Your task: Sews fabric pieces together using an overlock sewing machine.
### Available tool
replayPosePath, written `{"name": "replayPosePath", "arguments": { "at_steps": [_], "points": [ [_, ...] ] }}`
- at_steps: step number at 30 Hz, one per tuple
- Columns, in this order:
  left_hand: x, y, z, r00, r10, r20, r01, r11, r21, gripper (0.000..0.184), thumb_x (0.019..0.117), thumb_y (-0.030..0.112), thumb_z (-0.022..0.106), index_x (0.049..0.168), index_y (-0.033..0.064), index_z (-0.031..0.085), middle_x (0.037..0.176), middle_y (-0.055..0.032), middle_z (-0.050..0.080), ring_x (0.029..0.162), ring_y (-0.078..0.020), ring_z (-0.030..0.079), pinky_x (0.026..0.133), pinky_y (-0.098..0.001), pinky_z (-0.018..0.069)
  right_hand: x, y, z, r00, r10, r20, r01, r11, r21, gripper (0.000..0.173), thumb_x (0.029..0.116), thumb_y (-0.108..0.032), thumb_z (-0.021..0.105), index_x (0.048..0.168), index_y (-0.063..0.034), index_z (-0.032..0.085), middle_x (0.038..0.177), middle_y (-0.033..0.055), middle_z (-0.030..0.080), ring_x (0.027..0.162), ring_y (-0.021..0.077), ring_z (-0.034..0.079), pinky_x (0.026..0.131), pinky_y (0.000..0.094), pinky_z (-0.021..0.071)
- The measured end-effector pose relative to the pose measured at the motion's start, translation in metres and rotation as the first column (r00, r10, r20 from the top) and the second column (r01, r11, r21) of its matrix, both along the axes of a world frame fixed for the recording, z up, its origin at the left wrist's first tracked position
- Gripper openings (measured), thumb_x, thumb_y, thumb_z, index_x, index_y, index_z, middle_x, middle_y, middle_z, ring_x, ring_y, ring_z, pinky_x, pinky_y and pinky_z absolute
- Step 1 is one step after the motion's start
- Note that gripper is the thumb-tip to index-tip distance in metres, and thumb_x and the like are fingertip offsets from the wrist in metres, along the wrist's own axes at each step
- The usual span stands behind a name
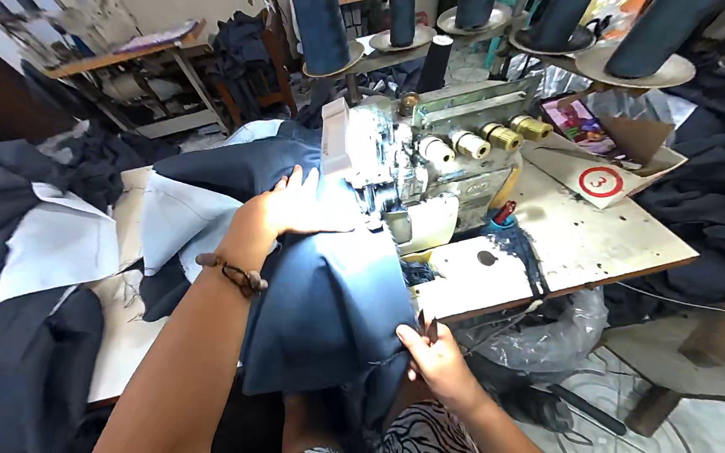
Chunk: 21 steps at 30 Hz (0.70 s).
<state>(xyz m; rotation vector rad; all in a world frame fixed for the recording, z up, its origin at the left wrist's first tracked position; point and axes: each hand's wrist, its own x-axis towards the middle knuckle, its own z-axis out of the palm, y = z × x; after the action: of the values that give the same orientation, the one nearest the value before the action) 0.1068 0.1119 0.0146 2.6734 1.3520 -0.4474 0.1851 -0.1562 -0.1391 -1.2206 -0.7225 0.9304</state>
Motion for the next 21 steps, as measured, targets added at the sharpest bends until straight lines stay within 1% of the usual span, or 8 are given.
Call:
{"name": "replayPosePath", "arguments": {
  "at_steps": [2, 4, 7, 11, 14, 16, 18, 21],
  "points": [
    [0.008, 0.015, -0.001, 1.000, 0.015, -0.014, -0.015, 1.000, 0.014, 0.117, 0.0872, 0.067, 0.067, 0.166, 0.0129, -0.001, 0.171, -0.0218, 0.001, 0.154, -0.0456, 0.020, 0.117, -0.0647, 0.0271, 0.003, 0.014, 0.014, 0.999, -0.003, -0.036, 0.002, 1.000, -0.022, 0.009, 0.0999, -0.009, 0.054, 0.092, -0.0126, 0.056, 0.059, -0.0117, 0.052, 0.043, -0.0023, 0.048, 0.042, 0.0161, 0.0458],
    [0.013, 0.037, -0.007, 0.999, 0.016, 0.045, -0.018, 0.999, 0.032, 0.111, 0.0900, 0.062, 0.067, 0.166, 0.0132, 0.002, 0.170, -0.0239, 0.008, 0.149, -0.0467, 0.032, 0.112, -0.0667, 0.0332, 0.006, 0.030, 0.027, 0.996, 0.001, -0.091, -0.005, 0.999, -0.044, 0.010, 0.1016, -0.008, 0.053, 0.093, -0.0101, 0.056, 0.057, -0.0094, 0.052, 0.041, -0.0009, 0.048, 0.041, 0.0166, 0.0451],
    [0.018, 0.038, 0.000, 0.985, 0.105, 0.138, -0.107, 0.994, 0.011, 0.104, 0.0927, 0.059, 0.066, 0.166, 0.0152, 0.007, 0.170, -0.0215, 0.014, 0.150, -0.0427, 0.033, 0.113, -0.0660, 0.0337, 0.009, 0.053, 0.041, 0.989, -0.011, -0.150, 0.000, 0.997, -0.072, 0.013, 0.1040, -0.006, 0.053, 0.091, -0.0070, 0.055, 0.057, -0.0062, 0.052, 0.040, 0.0006, 0.046, 0.041, 0.0166, 0.0448],
    [0.018, 0.020, -0.002, 0.900, 0.040, 0.434, -0.159, 0.958, 0.240, 0.094, 0.0853, 0.057, 0.076, 0.159, 0.0140, 0.036, 0.162, -0.0246, 0.032, 0.141, -0.0513, 0.040, 0.103, -0.0731, 0.0362, 0.005, 0.072, 0.042, 0.980, -0.072, -0.186, 0.071, 0.997, -0.014, 0.013, 0.1046, -0.005, 0.054, 0.092, -0.0034, 0.057, 0.058, -0.0039, 0.054, 0.041, 0.0010, 0.047, 0.041, 0.0168, 0.0451],
    [0.000, -0.040, -0.011, 0.756, -0.323, 0.569, -0.002, 0.868, 0.496, 0.047, 0.0954, 0.025, 0.069, 0.134, -0.0006, 0.062, 0.130, -0.0271, 0.060, 0.119, -0.0483, 0.057, 0.096, -0.0663, 0.0434, -0.003, 0.058, 0.037, 0.946, -0.065, -0.316, 0.078, 0.997, 0.029, 0.015, 0.1078, -0.009, 0.047, 0.094, -0.0055, 0.053, 0.055, -0.0045, 0.050, 0.040, 0.0033, 0.048, 0.040, 0.0194, 0.0475],
    [-0.023, -0.099, -0.037, 0.657, -0.411, 0.632, 0.059, 0.864, 0.500, 0.029, 0.1007, 0.028, 0.059, 0.115, 0.0050, 0.070, 0.103, -0.0148, 0.069, 0.097, -0.0345, 0.066, 0.082, -0.0572, 0.0515, -0.013, 0.035, 0.022, 0.931, -0.050, -0.362, 0.074, 0.996, 0.054, 0.023, 0.1083, -0.012, 0.044, 0.087, -0.0083, 0.053, 0.049, -0.0058, 0.046, 0.038, 0.0050, 0.047, 0.040, 0.0220, 0.0469],
    [-0.047, -0.149, -0.078, 0.665, -0.384, 0.641, 0.091, 0.893, 0.440, 0.037, 0.0961, 0.039, 0.059, 0.110, 0.0075, 0.073, 0.096, -0.0090, 0.073, 0.090, -0.0290, 0.070, 0.078, -0.0530, 0.0554, -0.025, 0.006, 0.002, 0.938, -0.017, -0.347, 0.037, 0.998, 0.052, 0.020, 0.1061, -0.012, 0.047, 0.088, -0.0104, 0.054, 0.050, -0.0066, 0.047, 0.039, 0.0047, 0.047, 0.042, 0.0217, 0.0469],
    [-0.085, -0.211, -0.129, 0.760, -0.141, 0.635, 0.078, 0.989, 0.127, 0.030, 0.0878, 0.016, 0.063, 0.113, 0.0027, 0.071, 0.096, -0.0141, 0.075, 0.087, -0.0338, 0.074, 0.073, -0.0576, 0.0578, -0.046, -0.038, -0.030, 0.937, 0.018, -0.349, -0.020, 1.000, -0.002, 0.007, 0.0986, -0.009, 0.055, 0.093, -0.0099, 0.060, 0.052, -0.0069, 0.051, 0.040, 0.0033, 0.048, 0.042, 0.0206, 0.0467]
  ]
}}
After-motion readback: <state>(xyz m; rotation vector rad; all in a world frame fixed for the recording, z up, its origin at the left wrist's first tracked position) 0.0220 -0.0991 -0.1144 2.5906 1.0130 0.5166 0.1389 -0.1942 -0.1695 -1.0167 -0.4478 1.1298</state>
